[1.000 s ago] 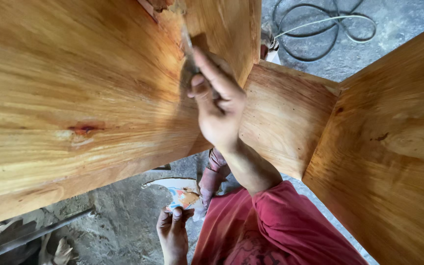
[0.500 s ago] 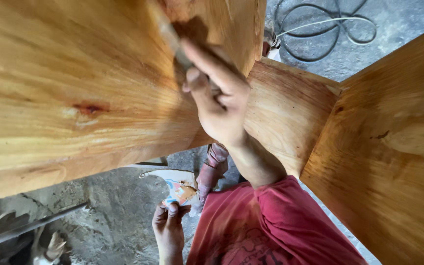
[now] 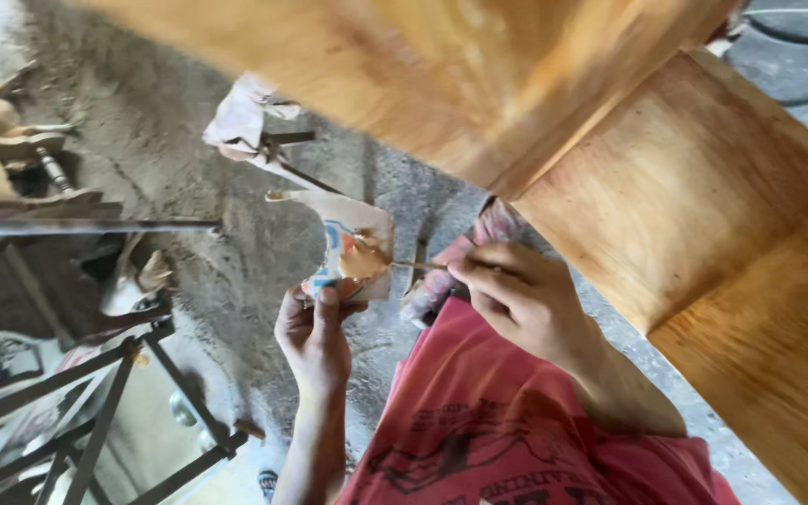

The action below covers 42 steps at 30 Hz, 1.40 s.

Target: The person uses a small metal tool to scrape and widen a crack in a wooden structure, then applies a putty-like filler from a small container into the crack and smooths it with the tool.

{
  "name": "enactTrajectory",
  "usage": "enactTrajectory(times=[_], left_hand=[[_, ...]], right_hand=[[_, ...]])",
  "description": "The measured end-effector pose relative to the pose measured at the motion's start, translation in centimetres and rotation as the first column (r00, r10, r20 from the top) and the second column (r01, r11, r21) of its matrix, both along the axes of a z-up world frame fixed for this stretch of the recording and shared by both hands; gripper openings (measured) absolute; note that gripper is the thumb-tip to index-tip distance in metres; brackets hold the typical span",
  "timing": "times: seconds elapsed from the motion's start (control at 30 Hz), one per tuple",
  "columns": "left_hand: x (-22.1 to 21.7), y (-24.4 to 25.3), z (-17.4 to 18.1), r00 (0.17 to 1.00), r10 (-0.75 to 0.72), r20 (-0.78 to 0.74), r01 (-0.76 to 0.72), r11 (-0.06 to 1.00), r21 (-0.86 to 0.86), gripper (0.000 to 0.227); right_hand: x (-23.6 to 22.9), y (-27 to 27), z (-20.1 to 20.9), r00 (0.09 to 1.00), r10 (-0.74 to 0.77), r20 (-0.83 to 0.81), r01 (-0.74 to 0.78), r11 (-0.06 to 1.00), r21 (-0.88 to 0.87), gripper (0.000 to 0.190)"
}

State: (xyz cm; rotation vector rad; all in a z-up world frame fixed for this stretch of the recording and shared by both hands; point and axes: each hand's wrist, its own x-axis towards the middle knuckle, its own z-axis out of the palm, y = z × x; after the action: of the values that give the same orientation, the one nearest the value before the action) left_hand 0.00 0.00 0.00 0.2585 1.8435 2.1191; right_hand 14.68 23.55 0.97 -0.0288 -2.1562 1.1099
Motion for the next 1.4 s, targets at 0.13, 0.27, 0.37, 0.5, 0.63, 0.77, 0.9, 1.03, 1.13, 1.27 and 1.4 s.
enactTrajectory(times=[0.13,0.27,0.37,0.5,0.63,0.77,0.9,1.03,1.13,1.27,1.4], left_hand=[[0.0,-0.8,1.3,0.999,0.012,-0.044,-0.013,1.0,-0.019,0.019],[0.0,-1.5,1.2,0.998,0.02,-0.052,-0.021,1.0,-0.019,0.02],[0.2,-2.2,1.4,0.999,-0.005,-0.042,0.006,1.0,0.018,0.02],[0.7,-2.7,1.6,0.999,-0.032,-0.041,0.034,0.999,0.04,0.019],[1.4,-2.7,2.0,0.999,-0.028,-0.023,0.029,0.999,0.022,0.02],[1.9,-2.4,2.4,0.999,-0.034,-0.026,0.035,0.999,0.032,0.019],[2.5,-2.0,1.9,0.997,-0.07,-0.035,0.069,0.998,-0.012,0.018],[3.2,-2.1,1.7,0.999,-0.052,-0.015,0.05,0.995,-0.087,0.016],[3.8,-1.9,1.0,0.999,-0.052,0.01,0.052,0.998,-0.04,0.015],[4.4,-1.9,-1.2,0.992,-0.124,0.031,0.121,0.989,0.082,0.017],[5.4,-2.2,-2.8,0.974,-0.22,0.045,0.22,0.975,0.001,0.021]], right_hand=[[-0.2,-1.7,0.9,0.999,0.021,0.035,-0.025,0.991,0.13,0.032],[-0.5,-2.2,1.1,0.998,0.005,0.061,-0.014,0.989,0.149,0.032],[-0.7,-2.6,1.2,0.999,-0.006,0.039,-0.001,0.985,0.17,0.034],[-0.4,-3.0,1.3,0.999,0.011,0.051,-0.02,0.983,0.18,0.034],[0.2,-3.0,1.4,0.998,0.028,0.063,-0.04,0.98,0.197,0.03],[0.7,-3.2,1.2,0.996,0.054,0.075,-0.068,0.979,0.193,0.028],[1.1,-3.2,0.7,0.965,0.257,0.053,-0.26,0.965,0.044,0.024],[3.7,-0.8,2.0,0.954,0.275,-0.118,-0.286,0.955,-0.084,0.019],[6.0,2.3,3.8,0.94,-0.064,-0.336,-0.007,0.978,-0.208,0.01],[4.5,6.8,4.9,0.695,-0.553,-0.46,0.342,0.817,-0.465,0.012],[1.2,11.6,5.8,0.644,-0.557,-0.524,0.362,0.825,-0.434,0.024]])
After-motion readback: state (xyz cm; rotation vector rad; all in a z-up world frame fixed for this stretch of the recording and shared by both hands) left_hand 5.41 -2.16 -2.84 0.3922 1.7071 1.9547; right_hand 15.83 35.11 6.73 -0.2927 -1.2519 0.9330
